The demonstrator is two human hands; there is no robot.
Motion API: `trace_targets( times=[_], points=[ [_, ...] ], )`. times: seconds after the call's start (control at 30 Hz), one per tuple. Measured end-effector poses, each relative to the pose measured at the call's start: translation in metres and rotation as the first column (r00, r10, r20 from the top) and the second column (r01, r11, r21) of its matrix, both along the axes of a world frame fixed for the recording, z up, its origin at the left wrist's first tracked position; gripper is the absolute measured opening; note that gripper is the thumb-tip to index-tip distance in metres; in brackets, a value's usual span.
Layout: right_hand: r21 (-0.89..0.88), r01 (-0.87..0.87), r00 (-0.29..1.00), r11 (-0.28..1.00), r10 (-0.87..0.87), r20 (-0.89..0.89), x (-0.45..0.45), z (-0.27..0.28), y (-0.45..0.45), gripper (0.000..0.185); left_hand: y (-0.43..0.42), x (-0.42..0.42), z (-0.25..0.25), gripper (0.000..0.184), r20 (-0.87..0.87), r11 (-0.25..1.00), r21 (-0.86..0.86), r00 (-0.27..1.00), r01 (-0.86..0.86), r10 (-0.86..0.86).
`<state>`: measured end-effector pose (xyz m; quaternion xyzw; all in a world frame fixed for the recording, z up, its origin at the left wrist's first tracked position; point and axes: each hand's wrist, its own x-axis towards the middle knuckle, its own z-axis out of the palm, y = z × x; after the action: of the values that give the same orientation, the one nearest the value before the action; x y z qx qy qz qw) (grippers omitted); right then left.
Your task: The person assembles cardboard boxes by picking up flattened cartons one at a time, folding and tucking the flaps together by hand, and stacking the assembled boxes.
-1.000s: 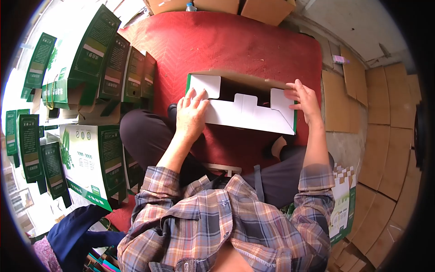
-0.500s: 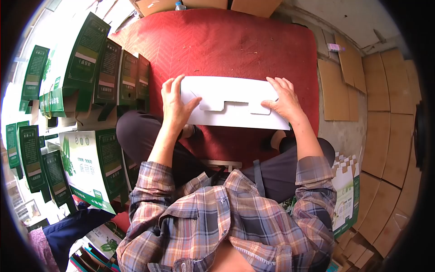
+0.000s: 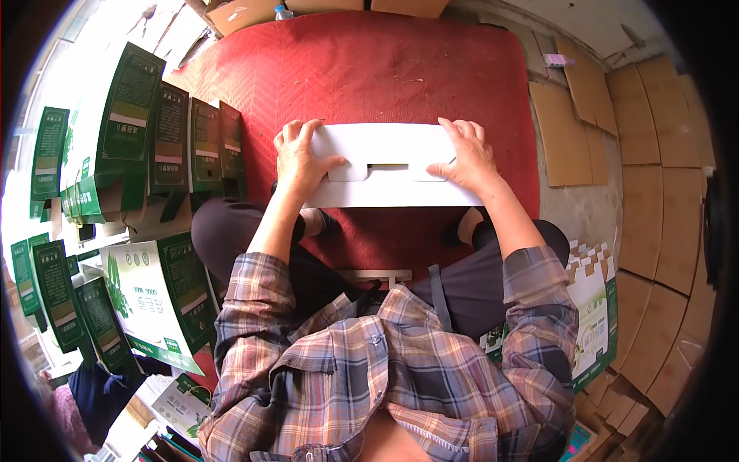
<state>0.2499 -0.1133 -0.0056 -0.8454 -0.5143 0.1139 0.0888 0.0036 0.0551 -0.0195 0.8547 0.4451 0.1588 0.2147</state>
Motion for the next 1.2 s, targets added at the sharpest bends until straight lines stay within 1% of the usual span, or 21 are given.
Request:
trace_targets(
  times=[0.03, 0.17, 0.23, 0.37, 0.4, 0.47, 0.5, 0.53, 0.6, 0.9, 0.93, 0.97, 1.03, 1.07, 1.1, 1.13, 1.17, 1.2],
  points=[
    [-0.004, -0.03, 0.999, 1.0, 0.03, 0.015, -0.002, 0.003, -0.001, 0.083, 0.001, -0.001, -0.001, 0.077, -0.01, 1.0, 0.011, 1.0, 0.003, -0.003],
    [-0.049, -0.009, 1.0, 0.999, 0.008, -0.01, -0.001, -0.001, 0.002, 0.086, -0.002, 0.001, 0.0, 0.073, -0.013, 1.0, 0.012, 1.0, 0.001, -0.001],
    [-0.01, 0.028, 0.998, 1.0, -0.027, 0.065, -0.005, -0.007, 0.003, 0.088, -0.006, 0.006, -0.003, 0.072, -0.044, 0.999, 0.03, 0.999, -0.016, 0.018],
    [-0.019, 0.041, 0.992, 0.999, -0.038, 0.117, -0.009, -0.013, 0.007, 0.086, -0.009, 0.009, -0.003, 0.07, -0.119, 0.994, 0.104, 0.992, -0.04, 0.052],
    [-0.009, 0.051, 0.989, 0.999, -0.049, 0.137, -0.01, -0.015, 0.006, 0.084, -0.01, 0.009, -0.007, 0.07, -0.121, 0.994, 0.101, 0.991, -0.041, 0.053],
    [0.008, 0.06, 0.985, 0.998, -0.06, 0.162, -0.009, -0.017, 0.008, 0.083, -0.01, 0.009, -0.016, 0.071, -0.145, 0.97, 0.242, 0.987, -0.031, 0.068],
    [0.018, 0.06, 0.983, 0.998, -0.063, 0.173, -0.01, -0.018, 0.008, 0.082, -0.01, 0.01, -0.014, 0.072, -0.167, 0.966, 0.259, 0.983, -0.024, 0.07],
    [0.027, 0.059, 0.981, 0.998, -0.063, 0.185, -0.011, -0.019, 0.007, 0.082, -0.01, 0.01, -0.013, 0.072, -0.166, 0.966, 0.259, 0.983, -0.028, 0.073],
    [0.035, 0.054, 0.98, 0.998, -0.06, 0.191, -0.012, -0.019, 0.007, 0.082, -0.012, 0.01, -0.01, 0.068, -0.169, 0.978, 0.205, 0.983, -0.029, 0.064],
    [0.07, 0.064, 0.971, 0.995, -0.079, 0.226, -0.012, -0.023, 0.012, 0.083, -0.008, 0.016, -0.012, 0.068, -0.22, 0.964, 0.265, 0.972, -0.026, 0.087],
    [0.075, 0.065, 0.969, 0.995, -0.081, 0.233, -0.012, -0.022, 0.013, 0.083, -0.008, 0.016, -0.01, 0.068, -0.219, 0.964, 0.265, 0.972, -0.025, 0.085],
    [0.075, 0.066, 0.969, 0.995, -0.082, 0.233, -0.01, -0.019, 0.012, 0.083, -0.006, 0.015, -0.008, 0.066, -0.191, 0.973, 0.229, 0.979, -0.028, 0.073],
    [0.051, 0.054, 0.987, 0.997, -0.061, 0.151, -0.008, -0.005, 0.011, 0.066, -0.004, 0.007, -0.005, 0.06, -0.111, 0.987, 0.158, 0.993, -0.025, 0.043],
    [0.048, 0.056, 0.987, 0.997, -0.062, 0.151, -0.002, -0.006, 0.009, 0.066, -0.001, 0.002, -0.005, 0.056, -0.059, 0.992, 0.125, 0.998, -0.019, 0.027],
    [0.103, 0.037, 0.999, 0.994, -0.038, 0.007, 0.011, -0.009, 0.005, 0.053, 0.001, -0.002, -0.005, 0.05, 0.015, 0.998, 0.049, 0.999, -0.038, 0.037],
    [0.159, 0.027, 0.99, 0.987, -0.005, -0.137, 0.022, -0.012, 0.001, 0.042, 0.003, -0.007, -0.011, 0.039, 0.083, 0.996, 0.062, 0.995, -0.057, 0.052],
    [0.216, 0.053, 0.97, 0.975, 0.001, -0.241, 0.032, -0.015, -0.004, 0.031, 0.012, -0.015, -0.022, 0.034, 0.146, 0.999, 0.008, 0.989, -0.031, 0.029],
    [0.212, 0.056, 0.97, 0.976, -0.003, -0.244, 0.041, -0.019, -0.008, 0.031, 0.021, -0.021, -0.03, 0.03, 0.21, 0.999, -0.042, 0.978, -0.002, 0.01]
  ],
)
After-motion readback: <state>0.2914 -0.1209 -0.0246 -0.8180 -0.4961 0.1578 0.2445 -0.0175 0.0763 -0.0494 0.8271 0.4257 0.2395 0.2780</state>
